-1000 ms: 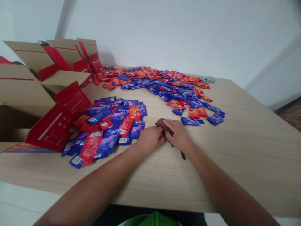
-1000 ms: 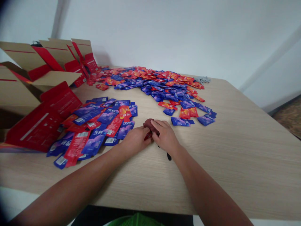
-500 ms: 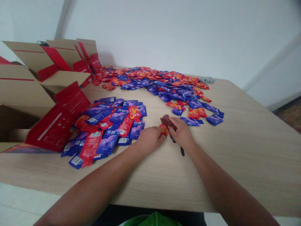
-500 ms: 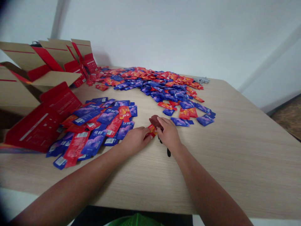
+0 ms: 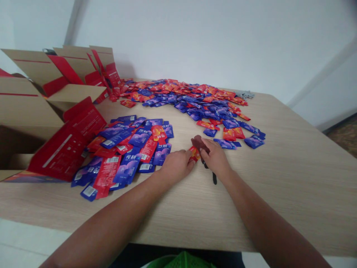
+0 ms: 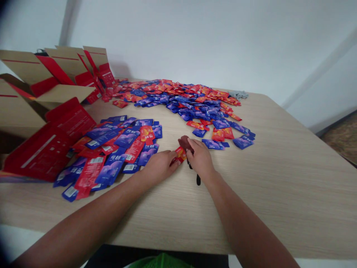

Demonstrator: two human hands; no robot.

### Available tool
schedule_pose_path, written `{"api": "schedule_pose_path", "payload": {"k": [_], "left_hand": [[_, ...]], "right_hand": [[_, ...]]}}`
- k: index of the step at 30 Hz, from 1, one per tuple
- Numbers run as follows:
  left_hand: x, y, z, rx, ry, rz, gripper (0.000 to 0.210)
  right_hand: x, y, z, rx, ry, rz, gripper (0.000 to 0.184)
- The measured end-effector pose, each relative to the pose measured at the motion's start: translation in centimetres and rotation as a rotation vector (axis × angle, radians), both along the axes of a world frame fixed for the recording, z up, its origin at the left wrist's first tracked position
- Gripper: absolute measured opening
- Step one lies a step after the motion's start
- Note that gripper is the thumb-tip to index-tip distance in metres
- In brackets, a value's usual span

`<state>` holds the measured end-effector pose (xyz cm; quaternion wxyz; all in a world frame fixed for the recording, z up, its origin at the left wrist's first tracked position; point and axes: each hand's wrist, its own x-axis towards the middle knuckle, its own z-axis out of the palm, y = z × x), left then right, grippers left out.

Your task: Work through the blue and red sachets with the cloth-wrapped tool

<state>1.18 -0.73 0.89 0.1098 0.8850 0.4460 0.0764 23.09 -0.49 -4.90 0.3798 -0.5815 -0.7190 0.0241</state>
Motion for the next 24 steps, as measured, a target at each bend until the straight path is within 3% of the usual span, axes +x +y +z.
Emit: {"api": "schedule_pose_path", "payload": {"k": [3,9,13,24], "left_hand": [[0.0,0.0,0.1,-0.010,0.001,0.003,0.030],[0.0,0.3,-0.6,0.023,-0.049,-0.028,0.024],[0.0,0.4,-0.7,0.033,-0.050,-0.026,0.024],[0.0,0.0,0.0,0.001,0.005,0.003,0.031]], "right_hand": [[0.1,-0.1,0.1,0.013,-0.002,0.023,0.057],[-1.0,-0.9,0.6,-0.007,-0.028,0.222,0.063],[-1.2,-0.9,0.6,-0.025,-0.010,0.245,0.062],[-0.1,-0.3,0.0,-0.014,0.046,0.002,0.054]]}}
